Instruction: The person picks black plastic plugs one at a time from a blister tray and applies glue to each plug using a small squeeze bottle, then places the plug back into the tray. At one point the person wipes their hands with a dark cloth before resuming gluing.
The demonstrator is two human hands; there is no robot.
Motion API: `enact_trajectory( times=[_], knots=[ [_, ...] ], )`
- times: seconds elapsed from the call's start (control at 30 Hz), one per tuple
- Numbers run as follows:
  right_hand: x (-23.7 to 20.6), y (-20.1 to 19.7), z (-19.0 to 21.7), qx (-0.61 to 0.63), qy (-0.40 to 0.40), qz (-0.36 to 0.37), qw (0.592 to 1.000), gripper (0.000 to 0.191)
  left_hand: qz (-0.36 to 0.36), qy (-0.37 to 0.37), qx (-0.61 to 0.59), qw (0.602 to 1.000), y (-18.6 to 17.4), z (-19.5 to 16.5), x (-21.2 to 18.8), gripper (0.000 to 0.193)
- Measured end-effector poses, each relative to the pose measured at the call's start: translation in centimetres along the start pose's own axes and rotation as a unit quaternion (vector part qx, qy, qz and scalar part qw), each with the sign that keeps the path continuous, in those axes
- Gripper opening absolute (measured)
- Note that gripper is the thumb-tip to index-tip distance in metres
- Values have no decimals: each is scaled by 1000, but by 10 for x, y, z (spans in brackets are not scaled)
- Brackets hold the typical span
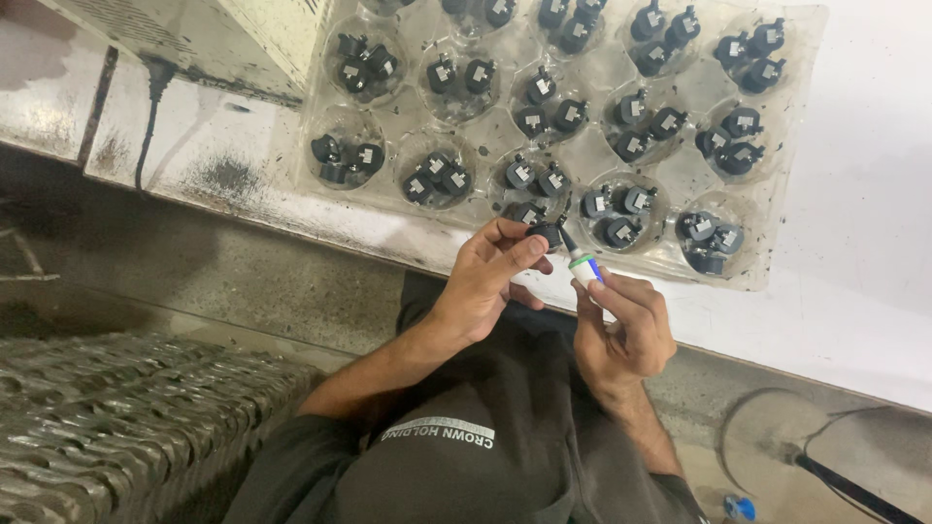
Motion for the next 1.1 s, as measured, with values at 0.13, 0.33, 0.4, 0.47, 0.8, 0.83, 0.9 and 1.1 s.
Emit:
enact_trajectory(
  times=[0.13, 0.33, 0.4, 0.47, 0.8, 0.83, 0.9, 1.1],
  knots=[
    [-1, 0, 0, 0, 2, -2, 1000, 33, -4, -4, -3, 1000, -1, 0, 0, 32],
    [-1, 1, 0, -1, 1, 1, 1000, 32, -17, -18, -5, 1000, -2, 0, 0, 35],
    [-1, 2, 0, 1, 1, 2, 1000, 32, -18, -26, 3, 999, -3, 0, 0, 35],
    [-1, 2, 0, 5, 1, 4, 1000, 32, -19, -28, 8, 999, -3, 0, -1, 35],
    [-2, 4, 1, 15, 9, 9, 1000, 33, 2, -42, -19, 999, -6, -3, 0, 30],
    [-2, 4, 0, 16, 13, 12, 1000, 33, 3, -47, -27, 999, -6, -2, 0, 30],
    [-4, 5, -2, 20, 22, 19, 999, 33, -1, -60, -33, 998, -9, -2, 0, 31],
    [-12, 7, -15, 36, 78, 21, 996, 32, -3, 49, 155, 987, -29, -51, 15, 36]
  ],
)
Point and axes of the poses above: each hand's wrist, its own x-axis towards the middle knuckle, its own y-axis out of the palm, z = x × y, the point moved 7 cm from there along x, towards the middle knuckle, and after that the axes turned 8 degrees about x, right-handed, at the moved point
